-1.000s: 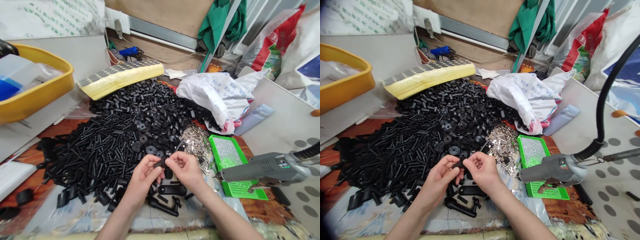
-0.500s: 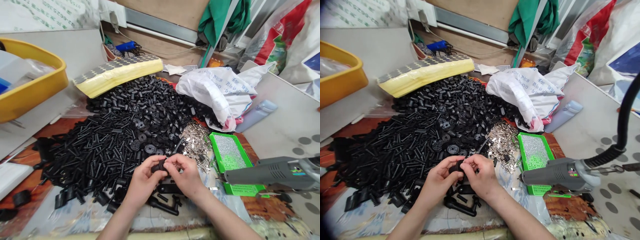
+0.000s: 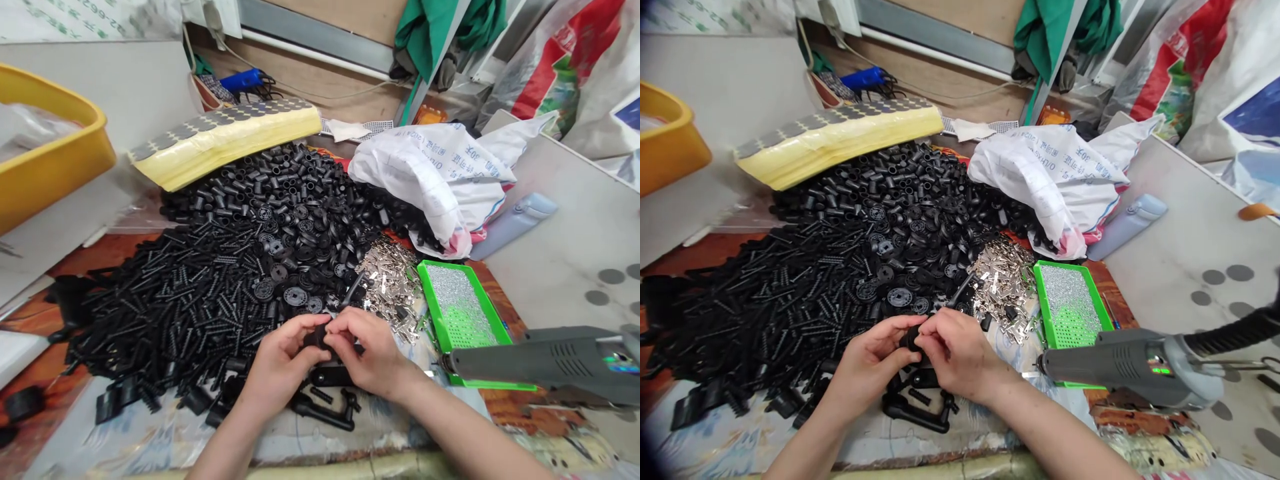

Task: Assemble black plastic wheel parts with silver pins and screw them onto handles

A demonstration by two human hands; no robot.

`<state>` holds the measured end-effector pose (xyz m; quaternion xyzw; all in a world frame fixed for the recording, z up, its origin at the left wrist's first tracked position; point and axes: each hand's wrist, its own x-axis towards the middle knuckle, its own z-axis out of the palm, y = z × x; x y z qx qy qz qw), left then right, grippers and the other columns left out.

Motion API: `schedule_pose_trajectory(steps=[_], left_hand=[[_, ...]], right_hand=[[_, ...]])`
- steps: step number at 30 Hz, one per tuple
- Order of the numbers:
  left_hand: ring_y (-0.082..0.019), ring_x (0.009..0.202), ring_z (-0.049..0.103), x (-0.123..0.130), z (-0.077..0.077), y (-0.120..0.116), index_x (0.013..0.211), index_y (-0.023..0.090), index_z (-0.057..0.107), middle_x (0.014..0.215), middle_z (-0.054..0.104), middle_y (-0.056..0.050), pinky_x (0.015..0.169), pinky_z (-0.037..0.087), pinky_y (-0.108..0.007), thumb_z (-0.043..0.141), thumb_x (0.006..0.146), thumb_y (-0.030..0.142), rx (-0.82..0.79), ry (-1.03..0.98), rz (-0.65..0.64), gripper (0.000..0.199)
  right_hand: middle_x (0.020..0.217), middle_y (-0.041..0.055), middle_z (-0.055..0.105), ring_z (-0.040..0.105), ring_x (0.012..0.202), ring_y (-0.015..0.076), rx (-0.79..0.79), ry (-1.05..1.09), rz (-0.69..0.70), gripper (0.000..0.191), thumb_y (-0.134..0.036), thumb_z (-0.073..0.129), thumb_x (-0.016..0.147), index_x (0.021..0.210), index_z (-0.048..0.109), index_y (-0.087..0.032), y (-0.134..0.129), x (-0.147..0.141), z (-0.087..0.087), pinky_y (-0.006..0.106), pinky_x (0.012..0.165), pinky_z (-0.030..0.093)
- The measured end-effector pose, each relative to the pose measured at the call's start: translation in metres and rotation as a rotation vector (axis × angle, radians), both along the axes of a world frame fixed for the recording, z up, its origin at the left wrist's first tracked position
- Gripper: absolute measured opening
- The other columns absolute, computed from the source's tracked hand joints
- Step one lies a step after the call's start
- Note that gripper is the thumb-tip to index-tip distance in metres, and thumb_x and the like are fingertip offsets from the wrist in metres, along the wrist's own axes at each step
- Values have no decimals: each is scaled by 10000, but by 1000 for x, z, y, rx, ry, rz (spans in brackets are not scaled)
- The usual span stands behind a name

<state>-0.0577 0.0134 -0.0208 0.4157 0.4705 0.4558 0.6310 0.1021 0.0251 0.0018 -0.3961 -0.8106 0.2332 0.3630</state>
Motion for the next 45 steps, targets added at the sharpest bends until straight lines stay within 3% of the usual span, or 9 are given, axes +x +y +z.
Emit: schedule_pose_trajectory(steps=[5, 10, 12, 19, 26, 33, 40, 45], left_hand=[[-201, 896, 680, -2, -7, -1, 950, 203, 704, 962, 753, -33, 804, 536, -291, 675, 646, 113, 167, 161, 36, 317], [-193, 922, 676, -1, -14, -2, 984, 224, 707, 993, 749, -31, 850, 522, -304, 634, 735, 112, 425, 377, 109, 282], [-187, 921, 679, 0, -14, -2, 982, 224, 708, 989, 752, -28, 848, 526, -292, 634, 738, 102, 483, 393, 106, 282], [-183, 870, 690, 1, -12, -4, 947, 222, 719, 954, 758, -20, 814, 544, -280, 666, 666, 83, 354, 341, 78, 318], [-201, 849, 688, 2, -11, -5, 900, 220, 728, 921, 763, -27, 808, 541, -315, 641, 653, 88, 366, 362, 77, 293], [-218, 847, 681, 1, -3, -5, 927, 197, 720, 954, 760, -48, 827, 527, -332, 643, 640, 115, 170, 253, -55, 308], [-212, 873, 675, -1, 3, 0, 955, 197, 715, 946, 756, -37, 801, 519, -290, 609, 683, 111, 149, 152, -159, 305], [-212, 881, 673, 0, 2, 0, 987, 205, 717, 986, 752, -41, 825, 515, -301, 587, 710, 121, 187, 185, -172, 318]], right_hand=[[705, 21, 616, 560, 652, 138, -54, -6, 6, 161, -166, 486, 887, 760, 582, -190, 3, -2, -2, 252, 621, 454], [636, -30, 626, 554, 555, 106, -498, 167, -75, 69, -191, 605, 803, 739, 632, -196, 12, -1, -7, 211, 530, 450], [627, -36, 623, 550, 549, 99, -545, 167, -85, 67, -181, 620, 783, 721, 640, -193, 13, 1, -6, 205, 526, 434], [629, -21, 607, 540, 570, 112, -324, 70, -92, 127, -177, 588, 806, 681, 594, -192, 3, 1, -4, 222, 552, 410], [690, 9, 618, 572, 641, 140, -58, 64, 23, 141, -175, 521, 874, 745, 568, -202, -2, 6, -19, 249, 605, 447], [754, 26, 654, 601, 700, 148, 33, 35, 161, 125, -156, 498, 896, 806, 566, -210, 5, 13, -16, 258, 643, 481], [780, 48, 658, 585, 712, 159, 109, -102, 235, 147, -120, 444, 901, 870, 565, -196, 7, 20, -5, 275, 654, 483], [741, 24, 661, 593, 670, 139, 44, -21, 147, 129, -151, 494, 901, 813, 574, -201, 5, 20, -8, 255, 640, 471]])
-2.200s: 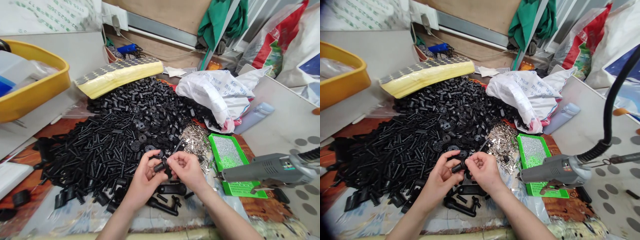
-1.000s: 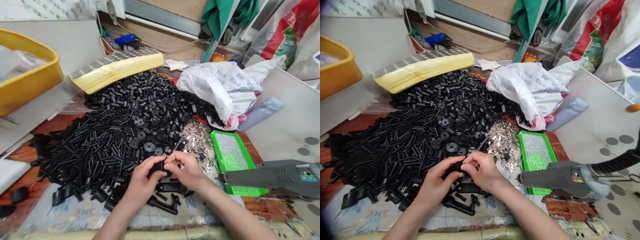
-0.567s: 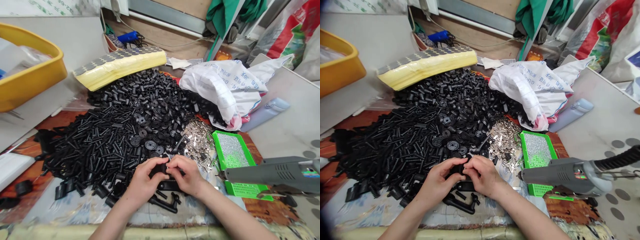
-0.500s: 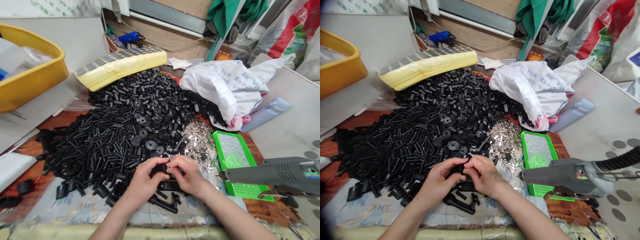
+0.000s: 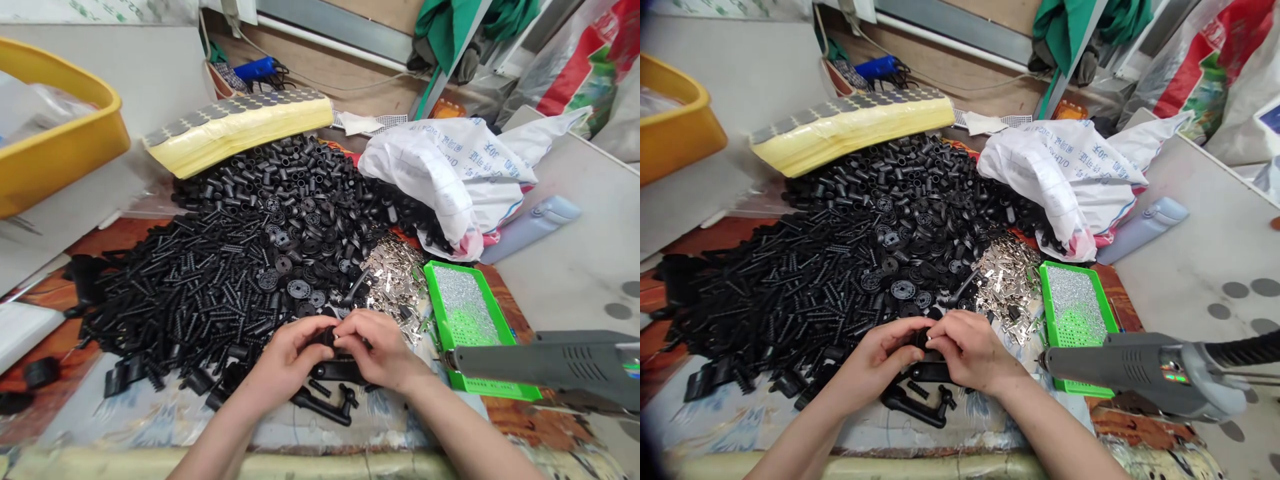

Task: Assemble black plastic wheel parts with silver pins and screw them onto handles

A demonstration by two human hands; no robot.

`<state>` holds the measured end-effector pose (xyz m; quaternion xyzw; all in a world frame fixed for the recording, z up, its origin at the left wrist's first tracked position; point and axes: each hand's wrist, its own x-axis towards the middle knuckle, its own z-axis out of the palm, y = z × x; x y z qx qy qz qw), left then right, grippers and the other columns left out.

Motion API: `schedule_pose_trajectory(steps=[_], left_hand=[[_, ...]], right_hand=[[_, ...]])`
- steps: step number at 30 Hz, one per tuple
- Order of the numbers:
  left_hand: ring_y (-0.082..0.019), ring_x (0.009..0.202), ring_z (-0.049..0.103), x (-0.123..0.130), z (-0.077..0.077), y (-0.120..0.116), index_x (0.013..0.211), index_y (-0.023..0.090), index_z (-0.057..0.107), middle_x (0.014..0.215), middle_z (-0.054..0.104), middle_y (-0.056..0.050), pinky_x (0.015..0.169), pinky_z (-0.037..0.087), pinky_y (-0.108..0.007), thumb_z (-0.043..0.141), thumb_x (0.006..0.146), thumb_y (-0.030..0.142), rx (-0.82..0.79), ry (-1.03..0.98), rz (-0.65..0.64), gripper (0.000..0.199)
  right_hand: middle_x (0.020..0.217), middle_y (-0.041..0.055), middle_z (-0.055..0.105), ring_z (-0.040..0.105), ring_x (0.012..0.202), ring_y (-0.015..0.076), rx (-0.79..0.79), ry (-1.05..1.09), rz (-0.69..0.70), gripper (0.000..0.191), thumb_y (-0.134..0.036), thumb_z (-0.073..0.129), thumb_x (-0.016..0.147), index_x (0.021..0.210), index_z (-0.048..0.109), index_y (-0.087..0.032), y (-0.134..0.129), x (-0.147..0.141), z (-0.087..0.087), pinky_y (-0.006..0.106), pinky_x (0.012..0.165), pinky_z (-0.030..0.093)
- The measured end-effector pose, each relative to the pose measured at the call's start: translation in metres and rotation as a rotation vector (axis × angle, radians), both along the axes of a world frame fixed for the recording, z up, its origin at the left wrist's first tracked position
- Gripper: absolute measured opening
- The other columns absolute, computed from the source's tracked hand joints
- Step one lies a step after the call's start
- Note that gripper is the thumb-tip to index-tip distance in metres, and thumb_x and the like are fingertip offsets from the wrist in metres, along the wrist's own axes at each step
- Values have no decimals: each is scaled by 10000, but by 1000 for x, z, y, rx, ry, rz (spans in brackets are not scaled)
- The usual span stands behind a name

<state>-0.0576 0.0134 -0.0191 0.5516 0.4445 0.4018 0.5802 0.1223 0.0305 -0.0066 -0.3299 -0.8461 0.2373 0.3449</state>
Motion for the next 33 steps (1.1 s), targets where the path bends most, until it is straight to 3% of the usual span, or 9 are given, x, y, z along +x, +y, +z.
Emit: schedule_pose_trajectory(steps=[7, 12, 18, 21, 26, 29, 33], left_hand=[[-240, 952, 664, 1, -4, -3, 1013, 221, 716, 1048, 745, -54, 902, 497, -362, 587, 730, 145, 49, 63, 56, 320], [-222, 911, 666, 1, -2, -3, 1038, 219, 700, 1081, 729, -56, 826, 524, -332, 620, 708, 148, -44, -27, 39, 347], [-149, 620, 621, 1, 0, -1, 848, 178, 669, 663, 679, 11, 599, 503, -241, 640, 689, 144, -168, -163, 72, 166], [-133, 599, 613, 1, 3, 0, 838, 168, 654, 660, 678, 15, 592, 502, -236, 650, 687, 159, -205, -236, 81, 151], [-142, 595, 623, 1, 5, 0, 845, 173, 659, 661, 688, 16, 588, 525, -257, 664, 669, 168, -207, -255, 112, 176], [-146, 591, 630, 1, 3, -1, 881, 176, 675, 651, 692, 15, 599, 531, -267, 653, 684, 175, -185, -233, 114, 198], [-146, 630, 647, 0, 2, -2, 968, 178, 660, 773, 716, -10, 632, 538, -273, 649, 700, 178, -176, -261, 143, 268]], right_hand=[[668, 14, 641, 579, 604, 139, 59, -26, -96, 129, -200, 517, 893, 777, 573, -202, -5, -4, -2, 257, 586, 440], [675, 12, 646, 592, 610, 141, 60, -2, -114, 118, -197, 534, 885, 777, 582, -207, -5, -3, 0, 257, 591, 451], [718, 18, 658, 597, 629, 140, -2, 55, -102, 85, -201, 553, 889, 842, 623, -205, -5, -1, 4, 253, 591, 475], [742, 17, 634, 583, 640, 144, -73, 87, -96, 105, -268, 636, 848, 929, 629, -201, -3, 1, 7, 253, 572, 483], [1058, 90, 639, 602, 971, 218, -44, 49, -2, 435, -287, 702, 801, 1209, 566, -223, 3, 5, 17, 373, 824, 523], [1105, 83, 653, 602, 1023, 206, -26, 6, 75, 390, -184, 612, 862, 1244, 559, -242, 4, 5, 19, 379, 881, 518], [1077, 102, 655, 617, 985, 209, -18, 27, 22, 368, -156, 575, 875, 1236, 577, -225, 2, 3, 18, 385, 843, 540]])
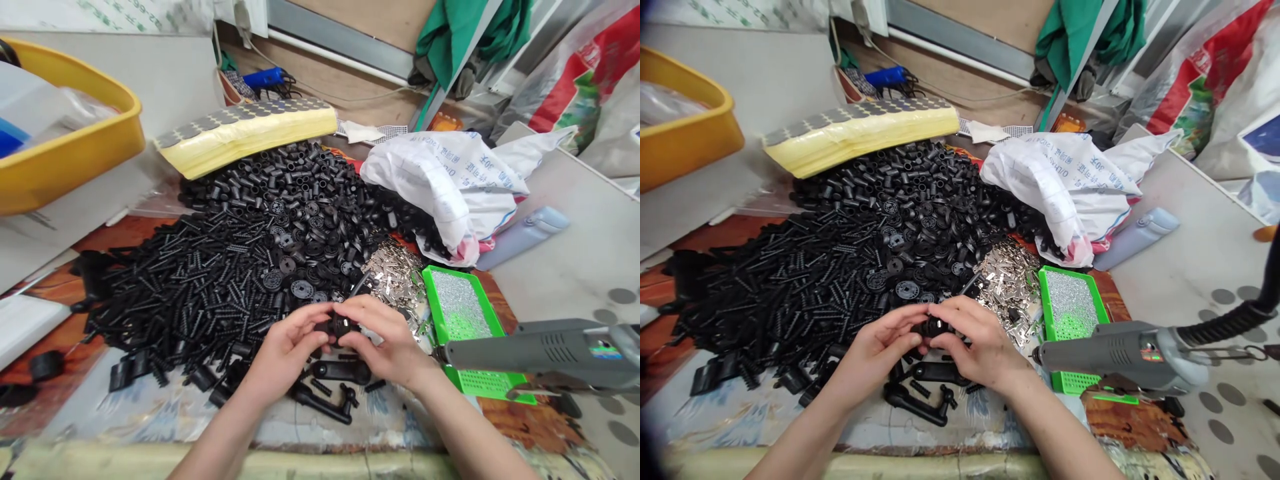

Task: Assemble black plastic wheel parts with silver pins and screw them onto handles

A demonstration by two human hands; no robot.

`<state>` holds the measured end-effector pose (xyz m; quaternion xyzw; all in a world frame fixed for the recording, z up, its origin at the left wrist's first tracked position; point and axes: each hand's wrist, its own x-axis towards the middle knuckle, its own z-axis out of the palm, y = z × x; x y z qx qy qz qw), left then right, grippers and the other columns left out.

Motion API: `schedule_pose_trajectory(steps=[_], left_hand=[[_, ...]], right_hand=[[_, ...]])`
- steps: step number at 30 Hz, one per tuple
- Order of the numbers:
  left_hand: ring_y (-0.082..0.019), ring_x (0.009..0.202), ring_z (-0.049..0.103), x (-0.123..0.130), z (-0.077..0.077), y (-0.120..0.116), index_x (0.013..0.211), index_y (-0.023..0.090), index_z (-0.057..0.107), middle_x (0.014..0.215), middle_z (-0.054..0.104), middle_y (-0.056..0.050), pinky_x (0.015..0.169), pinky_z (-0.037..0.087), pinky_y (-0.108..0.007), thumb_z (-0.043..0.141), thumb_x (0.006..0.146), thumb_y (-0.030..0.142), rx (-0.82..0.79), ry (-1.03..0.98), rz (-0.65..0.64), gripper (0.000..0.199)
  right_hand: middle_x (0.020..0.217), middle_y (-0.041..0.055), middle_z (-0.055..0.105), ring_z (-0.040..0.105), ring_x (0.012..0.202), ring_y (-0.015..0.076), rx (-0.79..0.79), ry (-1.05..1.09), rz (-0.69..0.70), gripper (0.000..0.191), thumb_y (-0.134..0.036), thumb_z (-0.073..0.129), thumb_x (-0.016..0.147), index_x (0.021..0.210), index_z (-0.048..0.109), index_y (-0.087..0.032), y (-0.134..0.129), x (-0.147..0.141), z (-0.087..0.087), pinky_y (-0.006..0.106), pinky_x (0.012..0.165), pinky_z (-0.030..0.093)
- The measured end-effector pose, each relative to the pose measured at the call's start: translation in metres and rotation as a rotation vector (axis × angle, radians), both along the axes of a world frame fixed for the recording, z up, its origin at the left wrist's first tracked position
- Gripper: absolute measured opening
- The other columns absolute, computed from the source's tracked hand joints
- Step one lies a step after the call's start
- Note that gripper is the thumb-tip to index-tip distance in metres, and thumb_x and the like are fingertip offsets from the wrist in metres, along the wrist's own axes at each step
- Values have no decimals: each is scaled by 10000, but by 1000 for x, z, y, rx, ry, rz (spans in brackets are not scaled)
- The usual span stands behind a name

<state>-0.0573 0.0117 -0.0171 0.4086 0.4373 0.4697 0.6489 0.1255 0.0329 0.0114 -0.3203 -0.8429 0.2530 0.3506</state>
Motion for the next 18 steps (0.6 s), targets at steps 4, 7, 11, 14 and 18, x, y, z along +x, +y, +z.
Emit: schedule_pose_trajectory(steps=[4, 7, 11, 14, 18], left_hand=[[-130, 588, 620, 1, -1, -1, 785, 174, 657, 666, 672, 15, 576, 507, -234, 674, 652, 149, 3, 39, 62, 136], [-130, 578, 613, 2, -3, -1, 708, 177, 659, 654, 674, 17, 559, 497, -227, 660, 634, 129, 21, 83, 96, 89], [-150, 630, 637, 3, -7, -2, 735, 186, 678, 721, 705, -1, 592, 508, -242, 625, 676, 121, 106, 159, 112, 102], [-178, 749, 660, 2, -9, -3, 724, 192, 682, 788, 724, -24, 712, 512, -274, 594, 714, 113, 243, 279, 119, 119], [-175, 726, 649, 3, -9, -4, 717, 191, 658, 769, 708, -27, 700, 507, -275, 588, 724, 141, 231, 277, 114, 87]], right_hand=[[1033, 103, 662, 623, 939, 205, 19, -37, 4, 374, -144, 553, 882, 1248, 569, -215, -3, -2, -1, 365, 795, 551], [1022, 115, 664, 624, 923, 204, 64, -78, 9, 380, -132, 541, 883, 1257, 559, -195, -3, -4, -3, 354, 784, 550], [991, 103, 674, 636, 897, 202, 21, -44, -22, 345, -156, 571, 873, 1214, 588, -202, -2, -7, -7, 347, 772, 548], [877, 80, 679, 642, 777, 192, -58, -31, -68, 286, -181, 597, 855, 1139, 636, -185, -1, -9, -11, 323, 685, 551], [817, 72, 667, 619, 689, 178, -64, -39, -101, 277, -196, 577, 866, 1135, 639, -172, -3, -13, -14, 318, 635, 540]])
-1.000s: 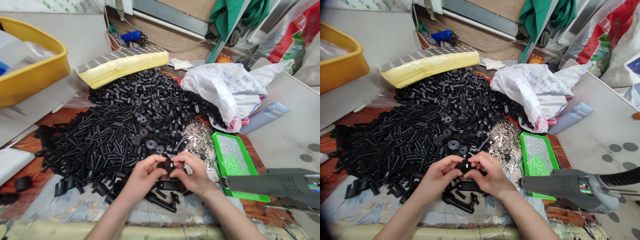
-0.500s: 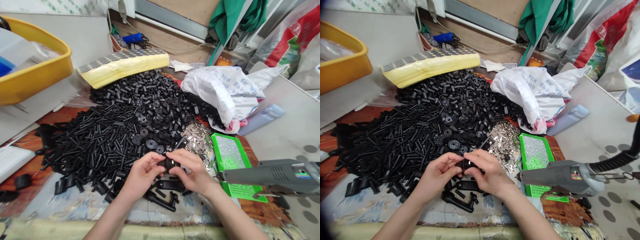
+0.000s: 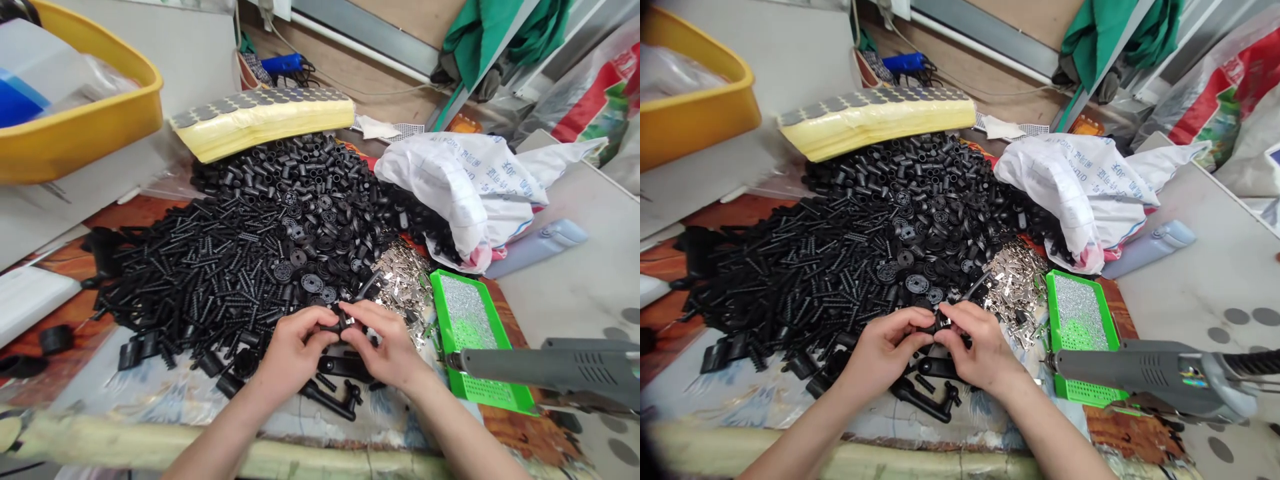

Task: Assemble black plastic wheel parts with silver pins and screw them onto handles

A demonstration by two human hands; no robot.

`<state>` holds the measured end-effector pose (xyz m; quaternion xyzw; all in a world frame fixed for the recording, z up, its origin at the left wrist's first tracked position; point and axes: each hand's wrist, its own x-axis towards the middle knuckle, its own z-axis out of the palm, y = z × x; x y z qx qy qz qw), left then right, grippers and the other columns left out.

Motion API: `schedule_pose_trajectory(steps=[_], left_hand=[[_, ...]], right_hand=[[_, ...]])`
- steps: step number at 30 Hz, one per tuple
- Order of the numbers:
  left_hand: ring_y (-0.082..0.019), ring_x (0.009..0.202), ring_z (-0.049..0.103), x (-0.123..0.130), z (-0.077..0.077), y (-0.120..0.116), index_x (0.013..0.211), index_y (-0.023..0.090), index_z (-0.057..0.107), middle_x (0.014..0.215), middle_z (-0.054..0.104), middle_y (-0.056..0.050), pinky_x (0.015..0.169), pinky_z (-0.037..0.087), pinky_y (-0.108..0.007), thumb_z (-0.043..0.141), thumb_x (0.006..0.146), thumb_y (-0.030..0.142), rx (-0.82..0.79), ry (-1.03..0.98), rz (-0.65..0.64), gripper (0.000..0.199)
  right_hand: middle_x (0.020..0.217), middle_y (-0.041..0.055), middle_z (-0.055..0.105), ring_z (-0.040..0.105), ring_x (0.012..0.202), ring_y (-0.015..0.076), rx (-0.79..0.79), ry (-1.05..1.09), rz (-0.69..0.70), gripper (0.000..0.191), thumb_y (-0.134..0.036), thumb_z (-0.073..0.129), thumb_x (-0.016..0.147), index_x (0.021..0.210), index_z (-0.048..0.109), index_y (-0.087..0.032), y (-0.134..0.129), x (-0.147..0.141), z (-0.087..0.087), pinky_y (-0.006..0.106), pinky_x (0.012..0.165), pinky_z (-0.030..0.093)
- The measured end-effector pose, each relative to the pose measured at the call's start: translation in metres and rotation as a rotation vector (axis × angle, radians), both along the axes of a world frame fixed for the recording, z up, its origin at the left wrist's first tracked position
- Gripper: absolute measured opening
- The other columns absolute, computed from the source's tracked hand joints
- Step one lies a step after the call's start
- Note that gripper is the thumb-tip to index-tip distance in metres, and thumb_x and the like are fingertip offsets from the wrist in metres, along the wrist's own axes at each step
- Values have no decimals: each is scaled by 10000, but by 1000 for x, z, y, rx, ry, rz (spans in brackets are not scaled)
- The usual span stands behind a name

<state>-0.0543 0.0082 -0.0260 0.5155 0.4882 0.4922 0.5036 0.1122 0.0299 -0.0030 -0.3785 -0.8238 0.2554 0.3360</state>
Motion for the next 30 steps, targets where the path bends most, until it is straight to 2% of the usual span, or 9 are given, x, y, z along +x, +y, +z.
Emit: schedule_pose_trajectory(steps=[3, 5, 8, 11, 13, 18, 22, 25, 30], left_hand=[[-159, 660, 627, 0, -2, 1, 768, 193, 639, 733, 687, -8, 620, 498, -256, 591, 707, 165, -105, -117, -3, 83], [-151, 635, 603, 0, -4, 1, 768, 193, 636, 688, 658, 7, 597, 477, -250, 586, 701, 170, -105, -104, 0, 87], [-145, 595, 566, 0, -8, 1, 746, 188, 633, 619, 607, 22, 570, 446, -252, 583, 686, 170, -114, -43, 4, 81], [-138, 565, 546, 0, -8, 1, 744, 181, 622, 601, 592, 30, 550, 427, -252, 606, 657, 173, -206, -87, -43, 89], [-137, 581, 554, 0, -7, 2, 754, 177, 623, 621, 604, 28, 558, 427, -250, 624, 644, 172, -243, -145, -67, 110], [-114, 569, 538, 0, -4, 4, 769, 172, 644, 648, 628, 29, 539, 414, -227, 647, 655, 170, -251, -231, -30, 114], [-131, 669, 614, -2, 1, 4, 819, 164, 665, 769, 703, -4, 626, 478, -238, 671, 650, 158, -301, -359, -70, 169], [-144, 711, 651, -3, 3, 5, 867, 162, 651, 807, 729, -15, 677, 506, -256, 695, 628, 137, -339, -449, -66, 245], [-106, 504, 597, -2, 1, 7, 811, 138, 630, 613, 686, 9, 543, 483, -232, 679, 660, 182, -363, -426, -92, 165]], right_hand=[[759, 42, 649, 595, 630, 159, 18, 37, -46, 278, -216, 612, 854, 1130, 636, -189, -1, -3, -2, 304, 610, 536], [787, 50, 655, 599, 644, 158, 28, 44, -19, 299, -202, 610, 858, 1156, 624, -188, -1, -3, -3, 306, 628, 541], [928, 97, 672, 632, 795, 187, 57, 3, 86, 362, -166, 587, 874, 1235, 580, -185, 1, 2, -3, 330, 725, 551], [1004, 112, 672, 636, 900, 200, 39, -16, 146, 400, -146, 601, 865, 1261, 563, -197, 3, 8, -2, 340, 787, 547], [966, 94, 673, 638, 830, 184, 12, -3, 130, 400, -155, 618, 857, 1250, 573, -211, 3, 9, -2, 326, 746, 553], [755, 30, 653, 598, 640, 155, -15, 38, -6, 319, -235, 667, 827, 1145, 646, -214, 0, 1, -6, 298, 621, 548], [808, 38, 703, 639, 644, 156, -82, 82, -128, 307, -242, 715, 779, 1083, 678, -215, 0, -2, -9, 283, 626, 566], [794, 30, 698, 630, 645, 152, -63, 99, -86, 268, -223, 709, 786, 1053, 688, -222, 1, 0, -6, 284, 630, 564], [760, 24, 674, 607, 635, 150, -27, 101, -38, 250, -225, 699, 802, 1052, 688, -225, 3, -2, -3, 292, 623, 556]])
